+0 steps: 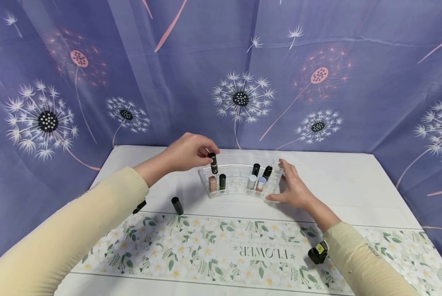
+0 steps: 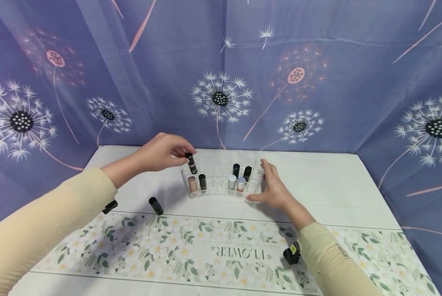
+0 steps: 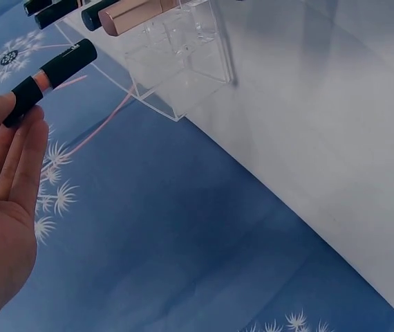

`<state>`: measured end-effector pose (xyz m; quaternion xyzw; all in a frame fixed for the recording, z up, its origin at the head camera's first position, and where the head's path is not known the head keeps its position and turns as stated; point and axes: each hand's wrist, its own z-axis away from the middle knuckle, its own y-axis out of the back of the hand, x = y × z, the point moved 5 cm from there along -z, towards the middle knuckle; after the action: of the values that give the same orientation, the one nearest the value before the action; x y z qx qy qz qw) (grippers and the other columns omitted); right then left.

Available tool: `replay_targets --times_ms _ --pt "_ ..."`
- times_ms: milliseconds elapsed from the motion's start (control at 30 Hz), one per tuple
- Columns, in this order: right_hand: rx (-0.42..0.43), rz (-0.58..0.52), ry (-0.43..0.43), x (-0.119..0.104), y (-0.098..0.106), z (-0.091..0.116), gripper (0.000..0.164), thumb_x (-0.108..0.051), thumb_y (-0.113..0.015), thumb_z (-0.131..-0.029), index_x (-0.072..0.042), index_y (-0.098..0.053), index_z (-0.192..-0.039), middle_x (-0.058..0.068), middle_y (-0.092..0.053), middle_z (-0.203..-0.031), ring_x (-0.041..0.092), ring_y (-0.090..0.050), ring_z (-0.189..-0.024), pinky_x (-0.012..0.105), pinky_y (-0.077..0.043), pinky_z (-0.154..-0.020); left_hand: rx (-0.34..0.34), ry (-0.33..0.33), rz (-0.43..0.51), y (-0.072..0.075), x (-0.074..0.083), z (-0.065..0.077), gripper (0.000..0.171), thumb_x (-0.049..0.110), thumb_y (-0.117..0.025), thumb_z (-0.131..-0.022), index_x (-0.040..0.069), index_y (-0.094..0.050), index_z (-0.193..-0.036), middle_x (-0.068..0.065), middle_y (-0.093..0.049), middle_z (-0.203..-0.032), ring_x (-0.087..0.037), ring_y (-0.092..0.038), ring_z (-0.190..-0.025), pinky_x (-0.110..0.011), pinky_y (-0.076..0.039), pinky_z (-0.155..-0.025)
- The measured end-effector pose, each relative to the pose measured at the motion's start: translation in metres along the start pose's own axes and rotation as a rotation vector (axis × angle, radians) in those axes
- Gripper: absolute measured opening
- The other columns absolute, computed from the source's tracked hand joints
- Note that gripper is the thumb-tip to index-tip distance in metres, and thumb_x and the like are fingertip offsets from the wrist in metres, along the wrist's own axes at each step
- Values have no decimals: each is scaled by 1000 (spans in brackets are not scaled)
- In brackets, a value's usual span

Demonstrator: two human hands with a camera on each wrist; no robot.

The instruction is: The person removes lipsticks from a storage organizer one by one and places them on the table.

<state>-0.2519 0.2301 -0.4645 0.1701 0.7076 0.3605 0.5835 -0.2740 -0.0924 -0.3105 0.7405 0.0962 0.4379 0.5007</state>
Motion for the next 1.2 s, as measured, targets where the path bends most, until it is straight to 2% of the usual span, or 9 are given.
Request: replay_targets --times_ms 300,433,800,1000,1200 --pt "6 27 -13 1 1 1 135 -28 -99 -77 1 -5 -169 33 -21 -165 54 -38 -147 62 -33 -123 -29 -16 16 -2 4 14 25 1 -76 -96 7 -79 -120 -8 -78 -119 -18 -78 -99 -27 -63 -86" --pt "5 36 -12 1 1 0 136 -30 -99 -77 0 -5 -169 33 -22 -165 55 -37 -147 64 -32 -122 -37 -32 25 -5 5 21 24 1 -76 -95 6 -79 -118 -9 -78 -118 -17 -78 -98 -25 -63 -85" --pt "6 48 -10 2 1 0 135 -30 -99 -78 1 -5 -169 33 -24 -163 54 -35 -148 64 -33 -123 -50 -65 49 -16 5 42 23 -2 -78 -93 4 -79 -116 -9 -78 -116 -17 -78 -96 -22 -62 -84" --pt "3 18 6 1 0 -1 135 -25 -99 -77 1 -4 -169 34 -22 -163 53 -30 -151 61 -33 -123 -69 -90 64 -24 2 52 25 -4 -79 -92 2 -79 -116 -11 -78 -117 -20 -77 -98 -21 -62 -85" --pt "0 17 0 3 0 -2 135 -22 -99 -76 1 -4 -169 34 -22 -163 52 -30 -152 59 -33 -124 -89 -82 80 -31 0 60 26 -6 -79 -91 3 -79 -115 -13 -77 -118 -19 -78 -97 -21 -61 -85"
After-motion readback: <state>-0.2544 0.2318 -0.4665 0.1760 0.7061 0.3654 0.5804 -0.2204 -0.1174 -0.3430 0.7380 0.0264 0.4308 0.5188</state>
